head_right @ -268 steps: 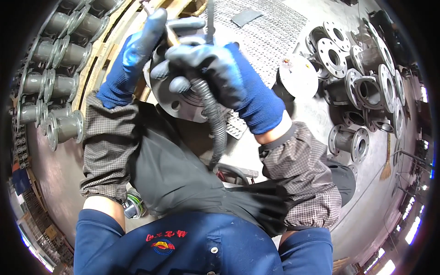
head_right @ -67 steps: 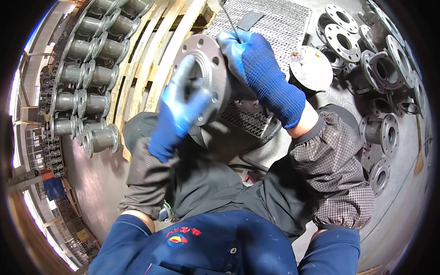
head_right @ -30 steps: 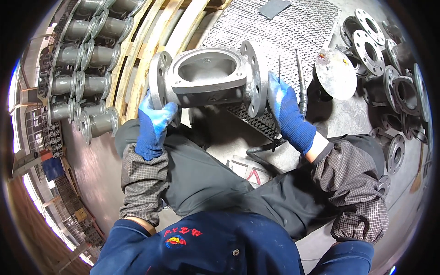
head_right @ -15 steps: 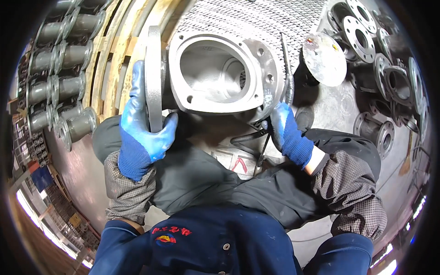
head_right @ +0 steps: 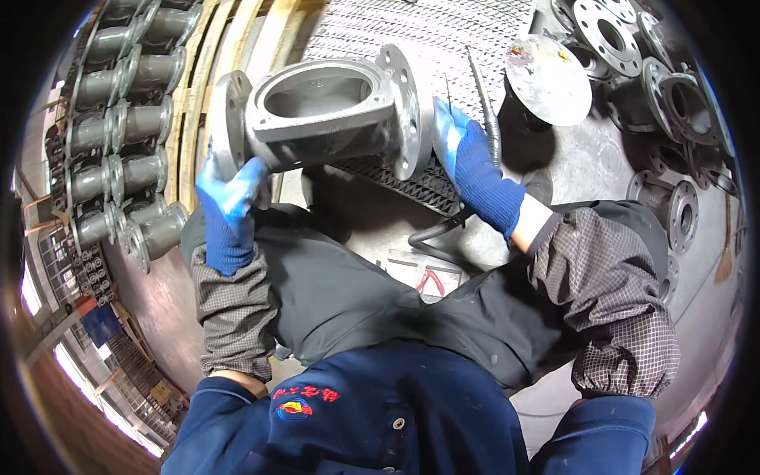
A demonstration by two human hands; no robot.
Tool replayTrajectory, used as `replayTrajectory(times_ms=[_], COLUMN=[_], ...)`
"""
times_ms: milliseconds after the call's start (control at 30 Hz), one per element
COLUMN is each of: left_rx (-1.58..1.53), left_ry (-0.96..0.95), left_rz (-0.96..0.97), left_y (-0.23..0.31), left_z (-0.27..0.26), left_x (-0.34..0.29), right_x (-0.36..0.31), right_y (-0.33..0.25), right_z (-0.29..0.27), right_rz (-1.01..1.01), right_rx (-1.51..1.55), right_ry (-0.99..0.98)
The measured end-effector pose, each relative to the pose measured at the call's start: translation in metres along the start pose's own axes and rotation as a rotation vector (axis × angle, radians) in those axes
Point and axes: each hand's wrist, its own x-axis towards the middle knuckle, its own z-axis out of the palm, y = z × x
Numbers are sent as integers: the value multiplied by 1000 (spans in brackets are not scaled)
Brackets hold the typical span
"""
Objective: The person uses a pneumatic grinding tool to smooth the edges and surfaces of several metal flanges and pipe fittings, turning them over by hand to reach different sides.
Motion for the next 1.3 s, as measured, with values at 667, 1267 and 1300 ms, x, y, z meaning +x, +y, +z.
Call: replayTrajectory(times_ms=[667, 1267, 1300], left_rx=[316, 218, 139], left_ry=[130, -41, -31], left_rz=[583, 381, 352], left_y=[-22, 23, 25], left_z=[-29, 15, 19], left_x=[-9, 4, 5], right_x=[21, 58, 59], right_y=[-70, -47, -43], right_z=[43, -8, -4], right_rz=[468, -451, -209], right_rx=[170, -1342, -868], right_ry=[-186, -191, -65])
